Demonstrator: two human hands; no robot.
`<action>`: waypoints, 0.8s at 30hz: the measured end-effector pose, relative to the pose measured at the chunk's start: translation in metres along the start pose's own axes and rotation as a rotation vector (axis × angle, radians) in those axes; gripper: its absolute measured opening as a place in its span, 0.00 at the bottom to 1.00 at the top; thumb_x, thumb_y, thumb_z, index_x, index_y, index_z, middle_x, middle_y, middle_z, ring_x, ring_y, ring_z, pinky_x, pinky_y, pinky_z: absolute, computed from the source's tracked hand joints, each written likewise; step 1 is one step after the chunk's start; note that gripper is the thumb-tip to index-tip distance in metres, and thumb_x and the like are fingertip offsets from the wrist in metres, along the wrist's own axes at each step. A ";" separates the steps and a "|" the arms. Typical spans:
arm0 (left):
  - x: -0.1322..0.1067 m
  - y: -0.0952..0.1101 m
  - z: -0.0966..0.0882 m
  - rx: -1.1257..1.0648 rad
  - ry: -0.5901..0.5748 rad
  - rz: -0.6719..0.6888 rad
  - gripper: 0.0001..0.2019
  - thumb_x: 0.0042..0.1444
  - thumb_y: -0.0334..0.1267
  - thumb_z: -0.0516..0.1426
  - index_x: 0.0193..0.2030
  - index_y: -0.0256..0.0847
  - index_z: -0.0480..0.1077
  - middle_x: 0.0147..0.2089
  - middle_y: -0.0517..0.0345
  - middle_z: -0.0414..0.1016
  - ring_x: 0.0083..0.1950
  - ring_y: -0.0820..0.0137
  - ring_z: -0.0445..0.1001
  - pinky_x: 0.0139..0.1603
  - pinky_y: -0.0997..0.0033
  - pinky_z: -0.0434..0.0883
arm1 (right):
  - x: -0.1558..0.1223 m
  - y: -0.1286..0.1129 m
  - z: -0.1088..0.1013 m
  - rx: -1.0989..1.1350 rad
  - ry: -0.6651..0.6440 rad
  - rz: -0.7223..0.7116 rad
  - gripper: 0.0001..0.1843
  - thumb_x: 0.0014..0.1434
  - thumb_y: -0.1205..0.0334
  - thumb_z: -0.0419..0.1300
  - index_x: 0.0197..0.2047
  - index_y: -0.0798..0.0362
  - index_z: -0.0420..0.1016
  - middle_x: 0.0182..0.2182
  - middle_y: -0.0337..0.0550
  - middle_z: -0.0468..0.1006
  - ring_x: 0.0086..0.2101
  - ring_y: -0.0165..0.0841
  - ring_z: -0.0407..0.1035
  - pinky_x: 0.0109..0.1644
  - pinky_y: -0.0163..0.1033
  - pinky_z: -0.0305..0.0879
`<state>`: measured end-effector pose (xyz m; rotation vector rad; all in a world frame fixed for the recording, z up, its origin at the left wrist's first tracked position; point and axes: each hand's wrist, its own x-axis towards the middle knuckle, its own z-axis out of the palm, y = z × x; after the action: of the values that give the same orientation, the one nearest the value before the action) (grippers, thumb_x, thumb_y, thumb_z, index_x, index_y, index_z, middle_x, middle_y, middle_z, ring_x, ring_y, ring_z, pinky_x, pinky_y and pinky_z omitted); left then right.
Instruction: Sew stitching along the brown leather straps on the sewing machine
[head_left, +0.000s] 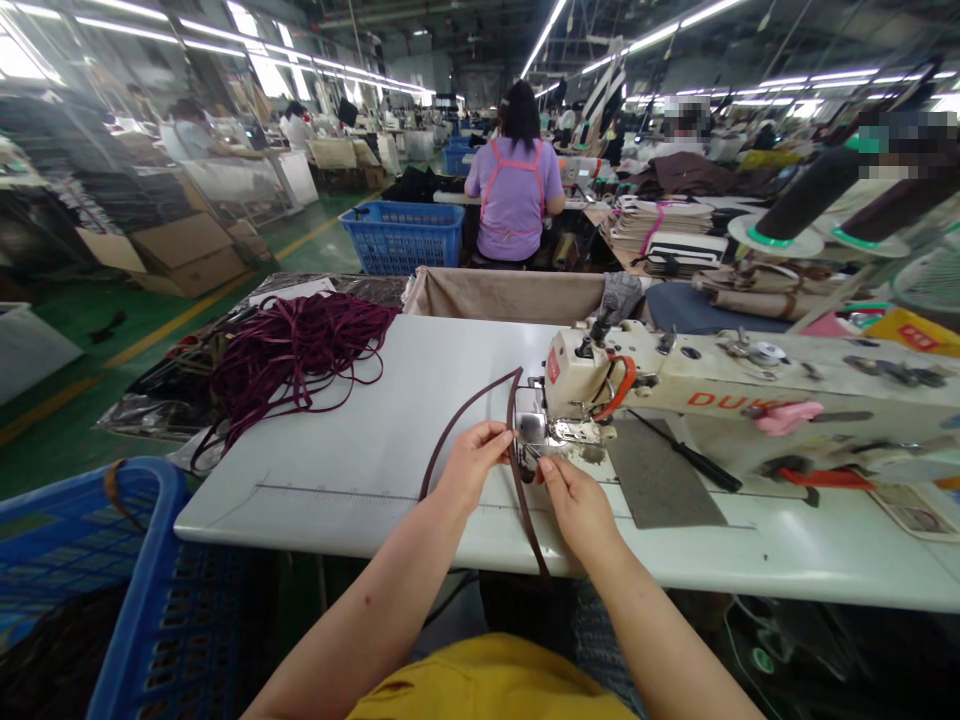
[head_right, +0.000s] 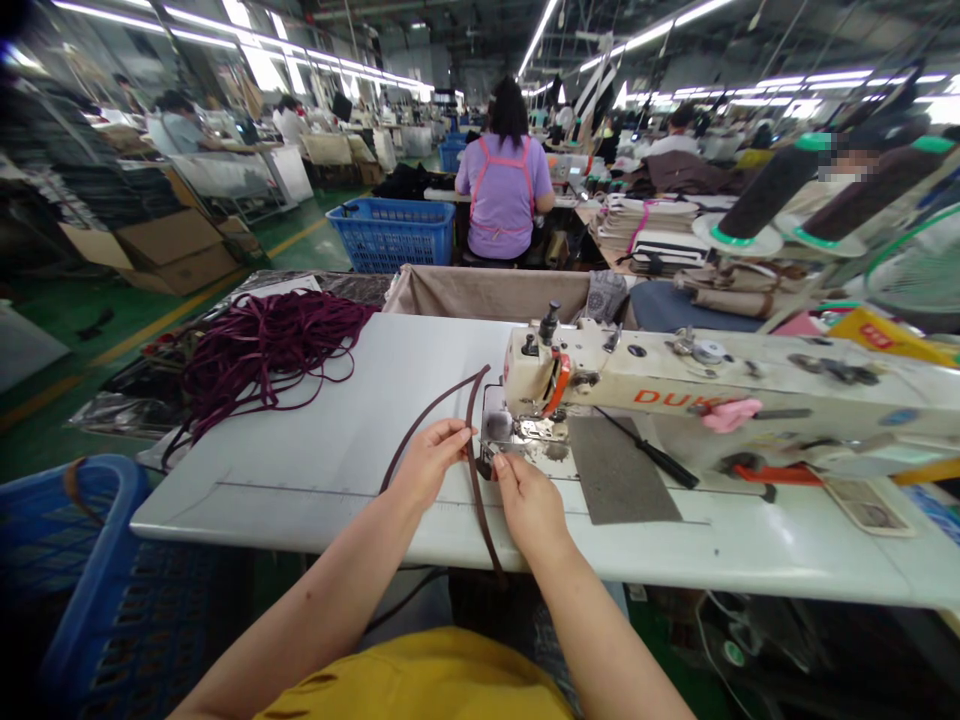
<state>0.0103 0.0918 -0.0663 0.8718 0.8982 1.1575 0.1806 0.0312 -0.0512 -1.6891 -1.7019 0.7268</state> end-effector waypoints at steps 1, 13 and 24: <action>0.000 0.000 0.000 -0.005 0.001 0.002 0.20 0.48 0.53 0.73 0.34 0.38 0.78 0.35 0.55 0.79 0.34 0.71 0.72 0.39 0.70 0.71 | -0.001 0.000 -0.002 -0.002 -0.004 0.005 0.25 0.71 0.39 0.45 0.34 0.47 0.70 0.32 0.42 0.78 0.34 0.38 0.72 0.38 0.39 0.61; -0.004 0.012 0.000 -0.260 -0.130 -0.073 0.20 0.48 0.47 0.75 0.38 0.36 0.76 0.27 0.66 0.62 0.23 0.82 0.54 0.23 0.78 0.49 | -0.008 -0.006 -0.003 0.043 0.045 -0.011 0.29 0.71 0.34 0.44 0.31 0.47 0.66 0.25 0.40 0.73 0.28 0.36 0.68 0.34 0.39 0.58; -0.008 0.017 -0.004 -0.403 -0.291 -0.208 0.19 0.49 0.45 0.75 0.33 0.34 0.73 0.33 0.60 0.64 0.26 0.81 0.54 0.25 0.81 0.54 | -0.007 -0.013 -0.001 -0.002 0.082 -0.086 0.16 0.64 0.48 0.58 0.46 0.49 0.78 0.40 0.47 0.82 0.40 0.40 0.76 0.44 0.41 0.68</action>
<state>-0.0005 0.0878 -0.0514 0.5813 0.4798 0.9553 0.1725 0.0237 -0.0412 -1.6141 -1.7070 0.6082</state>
